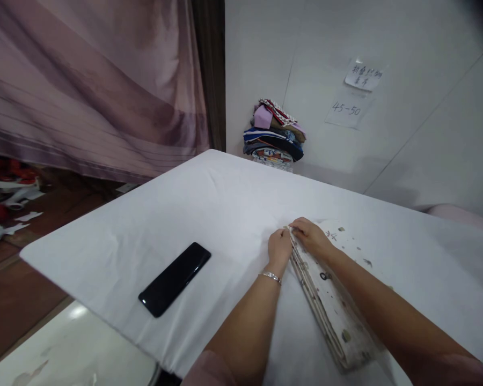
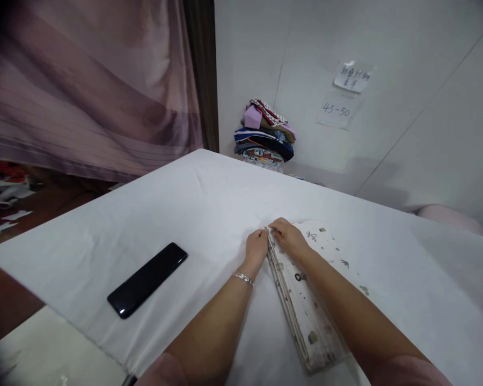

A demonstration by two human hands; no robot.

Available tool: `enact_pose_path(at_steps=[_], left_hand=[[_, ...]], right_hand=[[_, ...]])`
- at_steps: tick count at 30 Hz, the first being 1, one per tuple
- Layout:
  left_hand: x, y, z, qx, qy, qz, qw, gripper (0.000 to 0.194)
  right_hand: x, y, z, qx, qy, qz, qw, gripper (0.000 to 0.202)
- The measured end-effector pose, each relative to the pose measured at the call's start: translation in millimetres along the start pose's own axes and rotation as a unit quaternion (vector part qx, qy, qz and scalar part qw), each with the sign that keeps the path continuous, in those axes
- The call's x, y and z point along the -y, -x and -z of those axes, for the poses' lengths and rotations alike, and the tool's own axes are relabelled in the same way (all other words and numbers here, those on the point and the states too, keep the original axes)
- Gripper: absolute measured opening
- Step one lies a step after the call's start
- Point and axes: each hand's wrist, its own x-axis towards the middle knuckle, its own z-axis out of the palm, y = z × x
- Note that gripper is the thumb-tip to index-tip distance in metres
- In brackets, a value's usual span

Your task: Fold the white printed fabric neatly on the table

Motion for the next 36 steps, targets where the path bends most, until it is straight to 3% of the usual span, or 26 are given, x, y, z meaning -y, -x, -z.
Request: enact_pose_path(at_steps=[9,17,23,30,36], left_hand=[[5,-5,-2.9,-0.008,0.034,0.011,0.999,0.033],[1,-9,-2.2,0.001,0.120,0.062,0.991,0.021],[-3,-8,0.2,0.006,0.129,0.072,0.989,0.025],[1,-9,-0.5,0.003,0.110,0.035,0.993,0.022],[1,-6,2.7,-0.008,0.030,-0.015,0.999,0.021]], right_hand=[[7,1,3,0.013,-0.011,-0.002,1.000,0.018],[8,4,4,0.016,0.016,-0.016,1.000,0.015],[8,2,8,0.024,0.011,-0.007,1.000,0.019],[11,-6,13,0.029,0.007,-0.010,1.000,0.021],[11,-12,12,0.023,0.002,-0.016,1.000,0.022]])
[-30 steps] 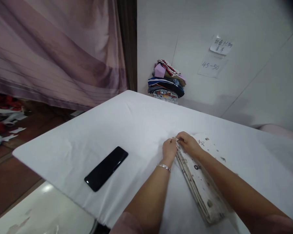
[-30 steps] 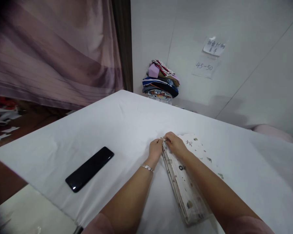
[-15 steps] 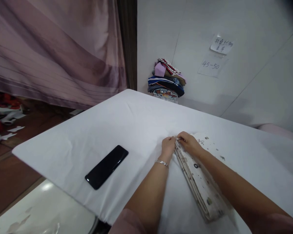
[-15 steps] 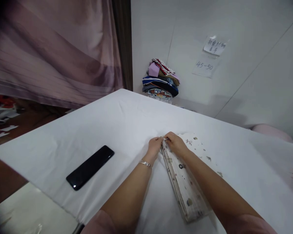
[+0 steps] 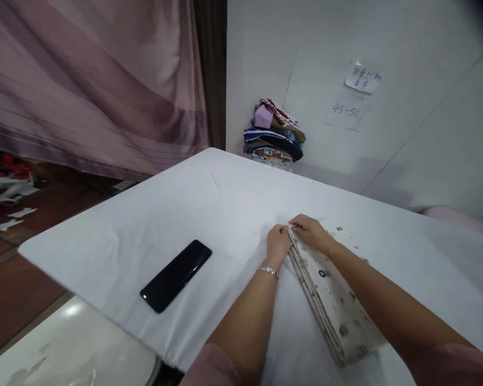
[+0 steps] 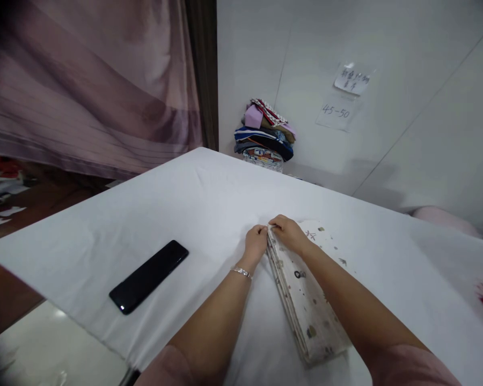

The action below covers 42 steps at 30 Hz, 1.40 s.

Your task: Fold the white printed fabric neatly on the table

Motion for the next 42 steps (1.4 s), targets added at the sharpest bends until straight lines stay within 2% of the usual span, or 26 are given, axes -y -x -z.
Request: enact_pose_path(at_steps=[8,16,23,27,32,36,38,42], left_hand=[[-4,4,3.3,0.004,-0.035,-0.014,0.999,0.021],[-6,3,4.5,0.011,-0.029,-0.009,0.999,0.027],[-2,-3,5.5,0.020,-0.030,-0.007,0.999,0.026],[1,-8,5.6,0.020,-0.038,-0.003,0.999,0.027],[-5,-7,9.0,0.021,-0.081,-0.006,0.996,0.029],[-7,-4,10.4,0.010,-0.117,-0.035,0.992,0.029],[-7,-2,9.9,0.002,-0.147,-0.053,0.988,0.028],[-9,1,9.0,-0.017,-0.223,-0.088,0.971,0.027]], right_hand=[[-3,-1,-4,-0.021,-0.011,-0.001,1.000,0.023],[-15,-1,-15,-0.028,-0.036,-0.017,0.999,0.035],[-8,-7,-15,-0.027,-0.034,-0.018,0.999,0.037],[-5,-7,-20,-0.040,-0.044,-0.041,0.997,0.037],[-3,9,-24,-0.105,-0.046,-0.025,0.993,0.040],[-8,34,-13,-0.138,0.003,-0.023,0.990,0.038],[-15,44,-6,-0.121,0.052,-0.029,0.991,0.036],[-27,55,3,-0.033,0.108,-0.034,0.993,0.035]])
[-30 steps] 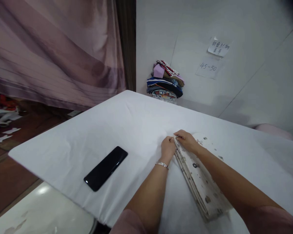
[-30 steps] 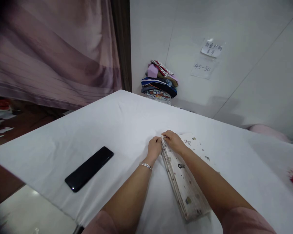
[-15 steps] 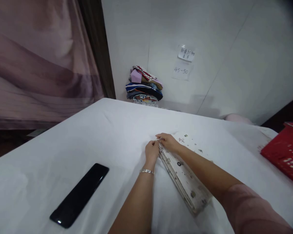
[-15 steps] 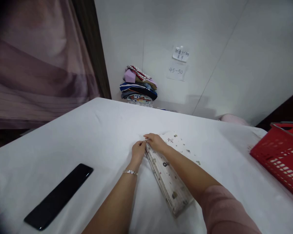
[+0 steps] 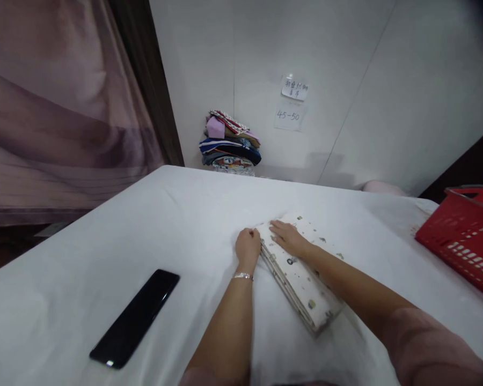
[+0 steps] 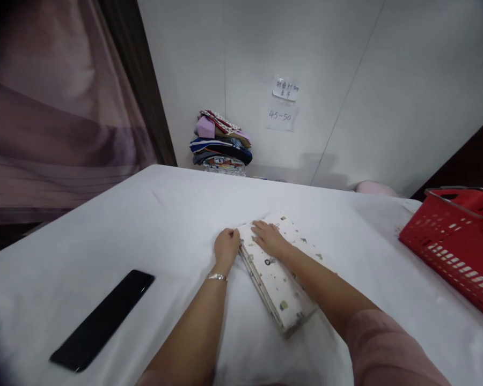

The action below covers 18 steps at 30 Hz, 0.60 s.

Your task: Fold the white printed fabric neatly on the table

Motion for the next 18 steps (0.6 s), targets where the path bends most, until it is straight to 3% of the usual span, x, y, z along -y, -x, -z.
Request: enact_pose_path(at_steps=[2,5,9,13,18], left_hand=[[-2,2,1.3,-0.001,-0.027,-0.002,1.000,0.027],[-3,2,1.9,-0.001,-0.031,0.001,1.000,0.025],[-1,1,-0.3,0.014,-0.014,0.023,1.000,0.023],[0,-1,-2.4,0.012,0.003,0.027,1.000,0.021],[0,1,1.7,0.022,0.050,0.018,0.998,0.032]], right_hand=[[1,5,4,-0.015,-0.002,-0.011,1.000,0.034],[15,27,14,-0.084,-0.028,-0.035,0.995,0.031],[56,91,28,-0.085,-0.081,-0.068,0.991,0.026],[95,162,27,-0.100,-0.059,-0.096,0.989,0.021],[115,198,23,-0.119,0.002,-0.123,0.985,0.023]])
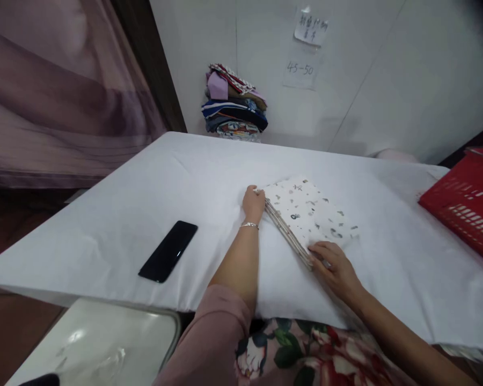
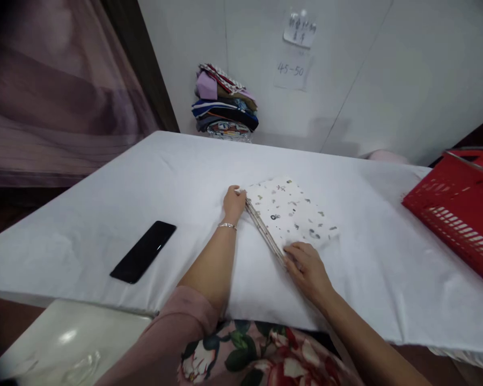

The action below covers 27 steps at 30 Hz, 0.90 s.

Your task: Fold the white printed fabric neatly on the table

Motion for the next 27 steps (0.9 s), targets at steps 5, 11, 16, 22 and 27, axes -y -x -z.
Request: enact_pose_path(at_steps=[5,11,16,22,27], left_hand=[[-14,17,14.8,0.013,0.011,-0.042,0.999,0.029],[-23,67,35.0,0.152,-0.006,-0.153,0.976,0.015],[-6,120,34.6,0.278,0.023,-0.179,0.944,0.017],[3,158,25.5,0.292,0.088,-0.184,0.934,0.016],[1,167,22.5,0.299,0.060,-0.196,0.932,0.017]], right_hand=[[2,2,2,-0.009,0.031,0.015,0.999,0.027],[1,6,5,0.000,0.068,0.052,0.996,0.033],[3,6,5,-0.016,0.041,0.027,0.999,0.024],[6,3,1,-0.009,0.003,-0.001,1.000,0.012],[1,2,-3,-0.012,-0.091,-0.055,0.994,0.014]])
